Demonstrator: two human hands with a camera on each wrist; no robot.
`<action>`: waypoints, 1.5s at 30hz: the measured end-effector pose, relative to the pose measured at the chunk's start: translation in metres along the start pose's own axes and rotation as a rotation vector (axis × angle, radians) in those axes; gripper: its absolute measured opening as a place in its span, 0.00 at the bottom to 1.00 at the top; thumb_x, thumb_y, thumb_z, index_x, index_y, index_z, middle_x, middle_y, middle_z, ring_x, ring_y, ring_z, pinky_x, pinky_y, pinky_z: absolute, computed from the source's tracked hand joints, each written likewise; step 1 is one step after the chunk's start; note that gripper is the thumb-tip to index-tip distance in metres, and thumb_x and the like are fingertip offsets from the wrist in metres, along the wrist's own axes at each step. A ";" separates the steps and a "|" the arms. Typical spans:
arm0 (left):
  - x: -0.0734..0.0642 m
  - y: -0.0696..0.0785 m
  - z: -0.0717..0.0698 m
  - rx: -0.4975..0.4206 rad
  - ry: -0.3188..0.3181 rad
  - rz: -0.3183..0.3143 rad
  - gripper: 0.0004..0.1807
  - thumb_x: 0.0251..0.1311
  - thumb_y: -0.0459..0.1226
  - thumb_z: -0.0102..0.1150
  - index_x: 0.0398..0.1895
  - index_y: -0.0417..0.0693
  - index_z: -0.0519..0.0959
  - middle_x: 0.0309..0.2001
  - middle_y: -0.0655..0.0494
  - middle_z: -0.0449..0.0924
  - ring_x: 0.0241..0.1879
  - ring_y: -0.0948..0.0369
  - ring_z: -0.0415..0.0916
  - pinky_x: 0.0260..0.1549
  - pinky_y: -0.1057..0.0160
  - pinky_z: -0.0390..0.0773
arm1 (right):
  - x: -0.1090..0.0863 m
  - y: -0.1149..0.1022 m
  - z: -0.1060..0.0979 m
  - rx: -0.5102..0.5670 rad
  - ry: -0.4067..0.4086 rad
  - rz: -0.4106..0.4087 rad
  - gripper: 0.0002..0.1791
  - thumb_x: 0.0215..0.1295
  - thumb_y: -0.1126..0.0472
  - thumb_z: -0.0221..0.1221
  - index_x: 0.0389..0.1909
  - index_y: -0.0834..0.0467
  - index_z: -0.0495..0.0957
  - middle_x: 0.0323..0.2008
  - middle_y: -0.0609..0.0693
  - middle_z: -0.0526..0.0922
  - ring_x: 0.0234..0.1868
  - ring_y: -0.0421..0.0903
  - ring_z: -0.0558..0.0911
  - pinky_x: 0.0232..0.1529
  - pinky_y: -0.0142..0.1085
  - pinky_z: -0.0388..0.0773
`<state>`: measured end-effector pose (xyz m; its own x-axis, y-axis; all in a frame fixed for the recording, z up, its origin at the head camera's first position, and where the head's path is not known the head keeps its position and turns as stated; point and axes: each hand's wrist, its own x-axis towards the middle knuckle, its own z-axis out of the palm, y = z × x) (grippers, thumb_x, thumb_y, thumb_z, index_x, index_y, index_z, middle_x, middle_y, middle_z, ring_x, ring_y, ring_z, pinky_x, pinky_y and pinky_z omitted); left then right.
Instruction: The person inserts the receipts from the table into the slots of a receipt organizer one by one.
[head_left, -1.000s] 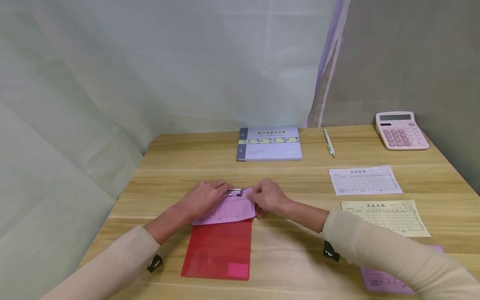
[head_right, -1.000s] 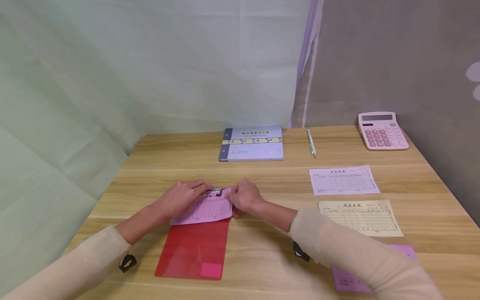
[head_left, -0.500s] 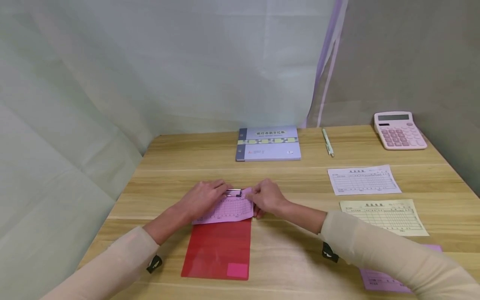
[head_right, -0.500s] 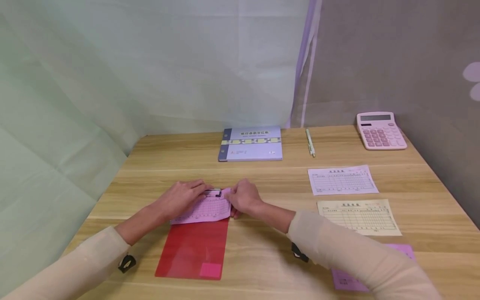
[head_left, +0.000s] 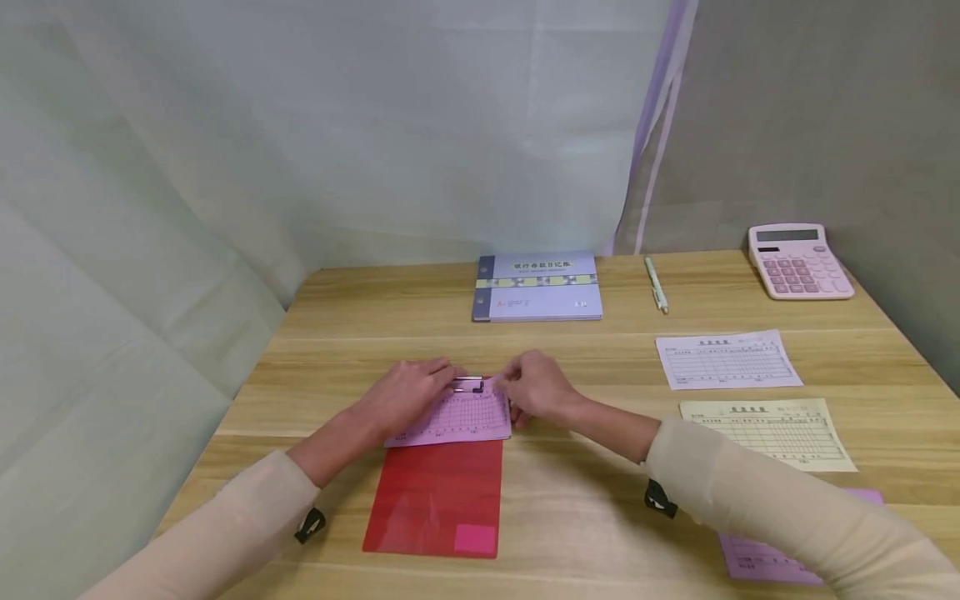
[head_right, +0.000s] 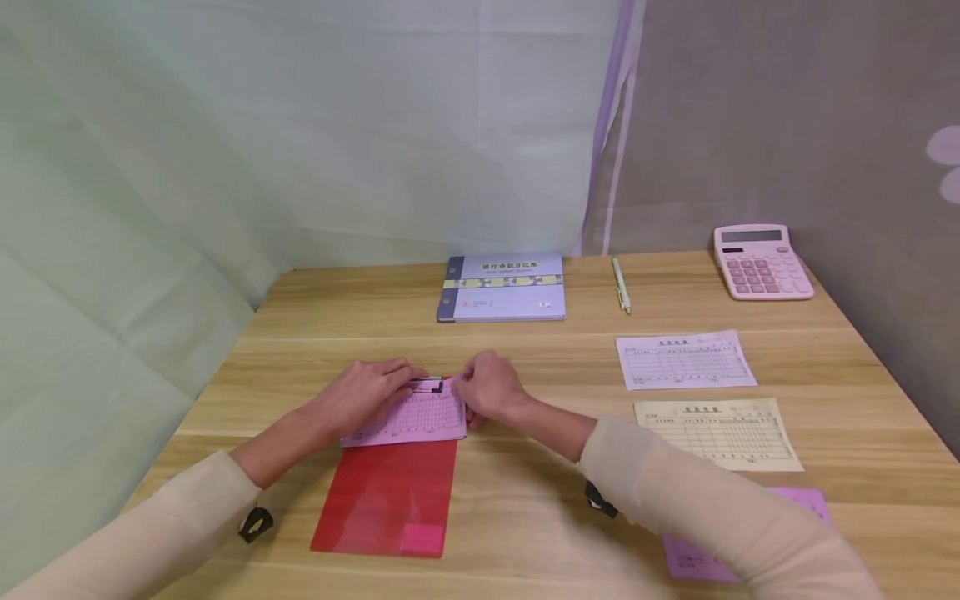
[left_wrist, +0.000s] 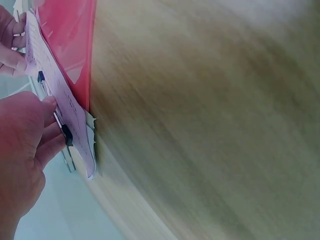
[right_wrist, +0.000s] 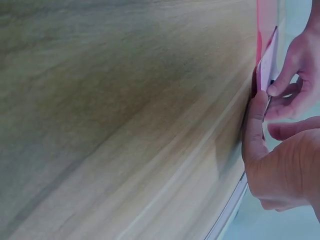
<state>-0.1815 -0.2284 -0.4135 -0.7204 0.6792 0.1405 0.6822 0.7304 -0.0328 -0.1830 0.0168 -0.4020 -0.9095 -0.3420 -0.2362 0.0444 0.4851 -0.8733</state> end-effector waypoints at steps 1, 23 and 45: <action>0.000 0.000 0.000 -0.001 -0.002 -0.001 0.19 0.73 0.37 0.67 0.64 0.46 0.83 0.53 0.53 0.86 0.47 0.56 0.88 0.50 0.55 0.87 | 0.000 0.001 0.000 -0.011 0.001 -0.010 0.08 0.78 0.68 0.60 0.46 0.69 0.85 0.25 0.56 0.85 0.19 0.49 0.85 0.23 0.39 0.86; 0.000 -0.002 0.000 0.010 0.020 0.023 0.16 0.74 0.35 0.65 0.62 0.45 0.84 0.52 0.53 0.87 0.46 0.55 0.89 0.46 0.54 0.89 | 0.002 0.007 0.008 0.008 0.063 -0.106 0.09 0.76 0.69 0.63 0.36 0.70 0.87 0.18 0.55 0.85 0.16 0.48 0.84 0.21 0.37 0.85; 0.000 -0.003 0.001 0.034 0.017 0.037 0.17 0.72 0.33 0.66 0.61 0.45 0.84 0.51 0.53 0.86 0.45 0.56 0.88 0.45 0.55 0.89 | 0.001 0.009 0.008 0.017 0.076 -0.102 0.08 0.76 0.70 0.61 0.39 0.72 0.87 0.21 0.54 0.85 0.19 0.47 0.85 0.23 0.36 0.86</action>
<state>-0.1836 -0.2302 -0.4146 -0.6921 0.7050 0.1548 0.7038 0.7067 -0.0722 -0.1801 0.0149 -0.4136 -0.9383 -0.3268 -0.1134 -0.0436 0.4370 -0.8984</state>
